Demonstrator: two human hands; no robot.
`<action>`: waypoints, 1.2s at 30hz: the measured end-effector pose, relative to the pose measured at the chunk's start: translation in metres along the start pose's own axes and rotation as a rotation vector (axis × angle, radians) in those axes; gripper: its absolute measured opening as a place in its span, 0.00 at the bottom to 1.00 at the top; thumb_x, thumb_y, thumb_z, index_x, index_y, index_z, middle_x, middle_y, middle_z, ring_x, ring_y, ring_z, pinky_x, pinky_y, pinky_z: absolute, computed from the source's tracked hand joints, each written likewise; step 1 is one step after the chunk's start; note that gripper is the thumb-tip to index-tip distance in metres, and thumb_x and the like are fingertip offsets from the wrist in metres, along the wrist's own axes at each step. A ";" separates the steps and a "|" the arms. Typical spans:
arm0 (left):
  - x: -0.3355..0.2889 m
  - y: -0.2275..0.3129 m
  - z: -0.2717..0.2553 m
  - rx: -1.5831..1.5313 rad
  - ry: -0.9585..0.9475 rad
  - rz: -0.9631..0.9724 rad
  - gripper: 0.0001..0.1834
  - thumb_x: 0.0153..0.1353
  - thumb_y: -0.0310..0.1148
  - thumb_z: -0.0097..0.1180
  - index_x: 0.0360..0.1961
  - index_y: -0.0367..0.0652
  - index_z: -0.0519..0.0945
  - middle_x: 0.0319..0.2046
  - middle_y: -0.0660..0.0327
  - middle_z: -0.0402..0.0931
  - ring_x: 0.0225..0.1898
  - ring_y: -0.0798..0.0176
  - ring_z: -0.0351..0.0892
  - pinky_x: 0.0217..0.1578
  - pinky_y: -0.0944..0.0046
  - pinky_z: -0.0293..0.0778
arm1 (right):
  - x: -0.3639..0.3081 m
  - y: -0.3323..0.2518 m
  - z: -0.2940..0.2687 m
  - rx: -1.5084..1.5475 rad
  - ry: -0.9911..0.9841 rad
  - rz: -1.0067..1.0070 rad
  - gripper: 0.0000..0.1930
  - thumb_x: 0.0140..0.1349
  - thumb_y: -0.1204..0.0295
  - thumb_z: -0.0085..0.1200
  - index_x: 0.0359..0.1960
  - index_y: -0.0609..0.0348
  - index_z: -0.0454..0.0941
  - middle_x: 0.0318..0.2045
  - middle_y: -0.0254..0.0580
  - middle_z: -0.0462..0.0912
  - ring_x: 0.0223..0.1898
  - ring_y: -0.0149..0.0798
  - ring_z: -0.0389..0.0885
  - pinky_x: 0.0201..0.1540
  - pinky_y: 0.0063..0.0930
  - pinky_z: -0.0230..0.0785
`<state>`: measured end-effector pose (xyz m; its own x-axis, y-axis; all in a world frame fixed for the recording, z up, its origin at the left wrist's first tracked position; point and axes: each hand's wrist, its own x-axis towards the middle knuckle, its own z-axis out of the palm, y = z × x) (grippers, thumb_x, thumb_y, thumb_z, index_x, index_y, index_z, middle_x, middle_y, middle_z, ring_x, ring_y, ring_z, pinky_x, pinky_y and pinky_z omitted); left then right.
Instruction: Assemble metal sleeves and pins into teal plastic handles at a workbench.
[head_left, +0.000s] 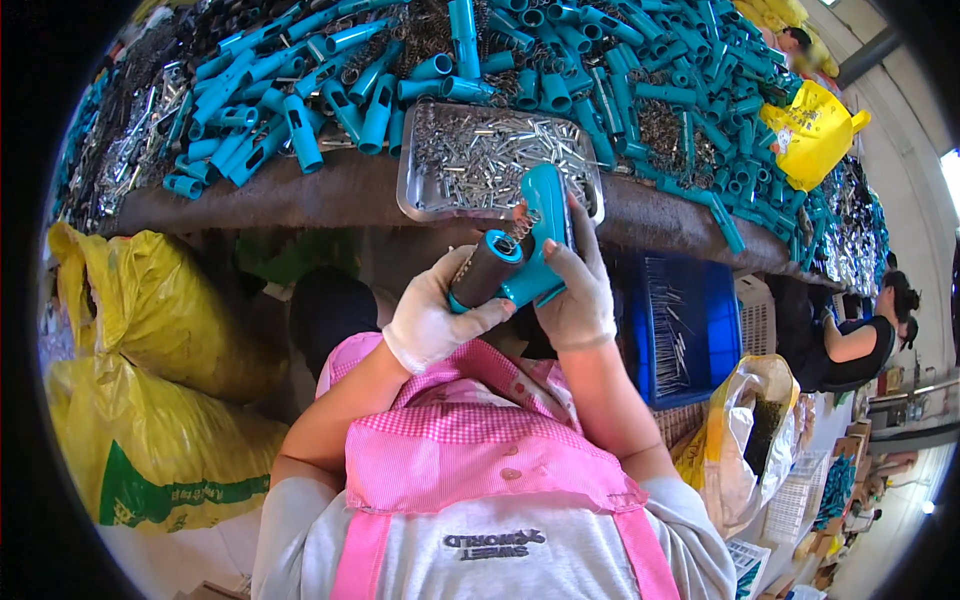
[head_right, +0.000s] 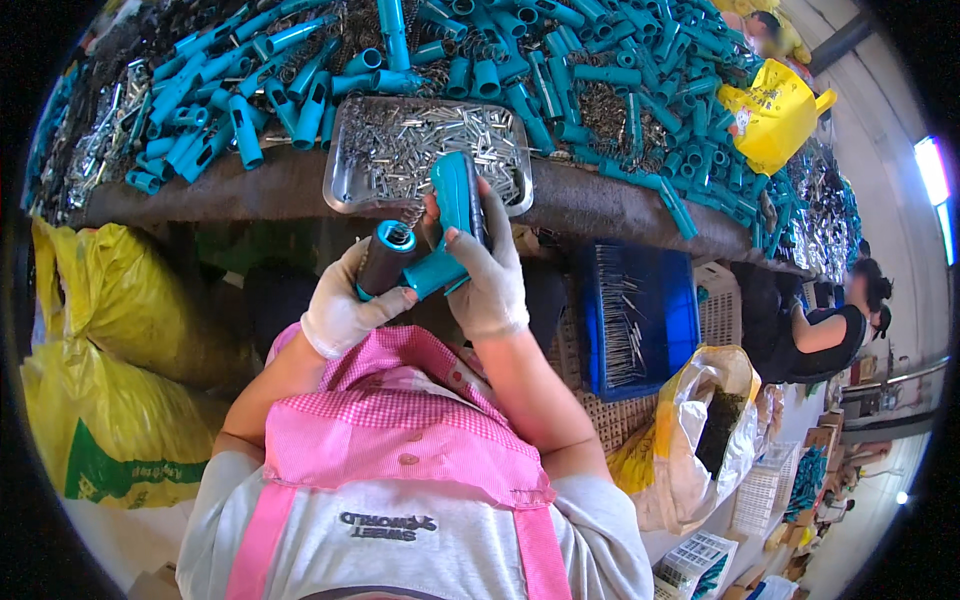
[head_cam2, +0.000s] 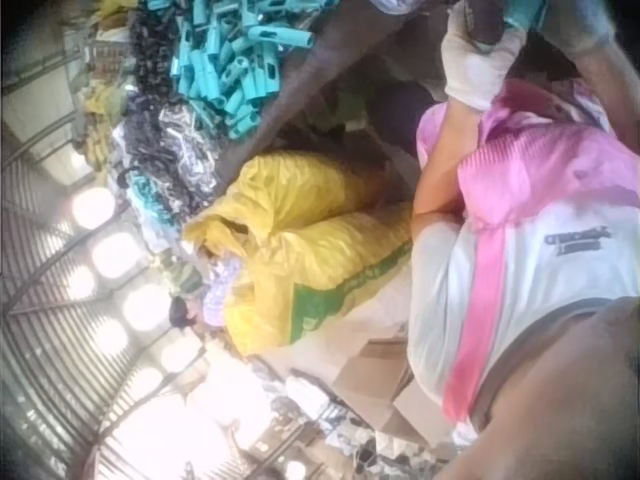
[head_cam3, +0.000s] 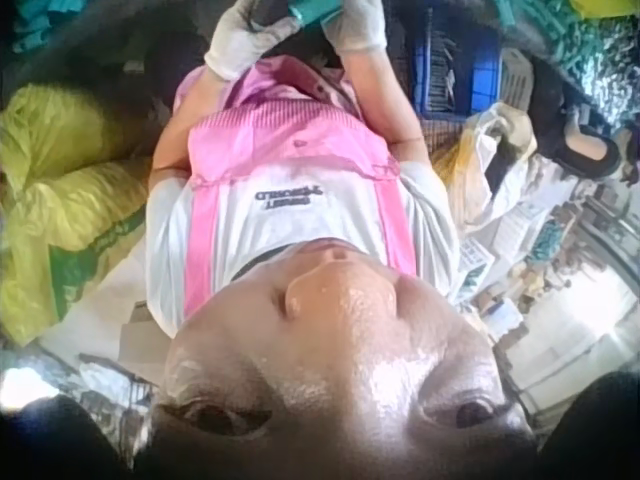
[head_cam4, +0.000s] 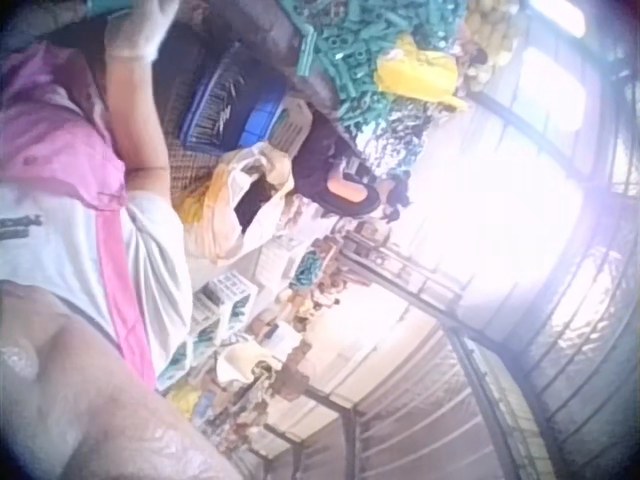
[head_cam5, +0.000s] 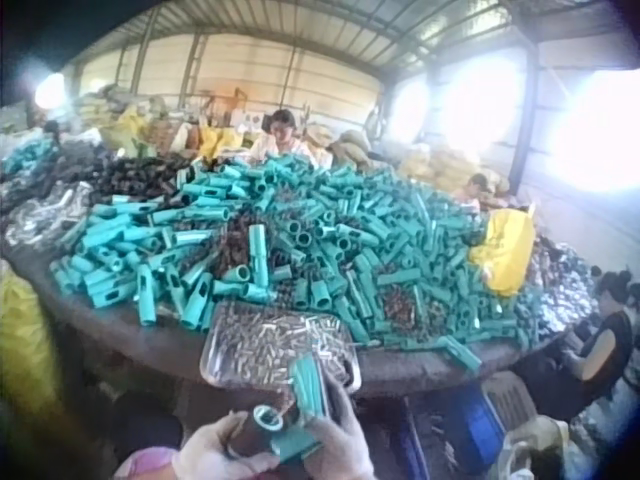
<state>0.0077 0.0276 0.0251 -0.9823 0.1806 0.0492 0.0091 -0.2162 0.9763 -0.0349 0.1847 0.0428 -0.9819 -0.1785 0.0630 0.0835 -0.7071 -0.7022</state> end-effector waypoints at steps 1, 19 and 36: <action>-0.004 0.001 -0.003 -0.005 -0.002 -0.038 0.24 0.52 0.23 0.63 0.51 0.38 0.71 0.39 0.66 0.74 0.41 0.74 0.70 0.45 0.70 0.68 | -0.008 0.004 0.002 0.044 0.046 -0.011 0.39 0.54 0.82 0.50 0.67 0.58 0.46 0.55 0.51 0.68 0.55 0.45 0.70 0.57 0.41 0.64; -0.085 -0.012 -0.063 0.846 -0.230 -0.063 0.24 0.49 0.42 0.62 0.47 0.47 0.74 0.34 0.51 0.79 0.35 0.49 0.79 0.38 0.57 0.74 | -0.004 -0.061 -0.008 -1.379 -0.954 0.145 0.17 0.42 0.67 0.69 0.32 0.58 0.78 0.25 0.41 0.80 0.27 0.39 0.80 0.32 0.28 0.72; -0.092 -0.090 -0.063 0.101 -0.774 -0.592 0.21 0.52 0.31 0.60 0.48 0.39 0.74 0.38 0.63 0.75 0.40 0.68 0.71 0.47 0.67 0.68 | -0.022 -0.004 -0.025 -1.623 -1.524 -0.233 0.16 0.41 0.68 0.61 0.34 0.56 0.77 0.30 0.41 0.78 0.35 0.45 0.77 0.42 0.38 0.70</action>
<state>0.0857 -0.0298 -0.0805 -0.4391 0.8209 -0.3651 -0.3945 0.1889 0.8993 -0.0182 0.2084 0.0270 -0.0567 -0.9981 -0.0238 -0.9313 0.0614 -0.3591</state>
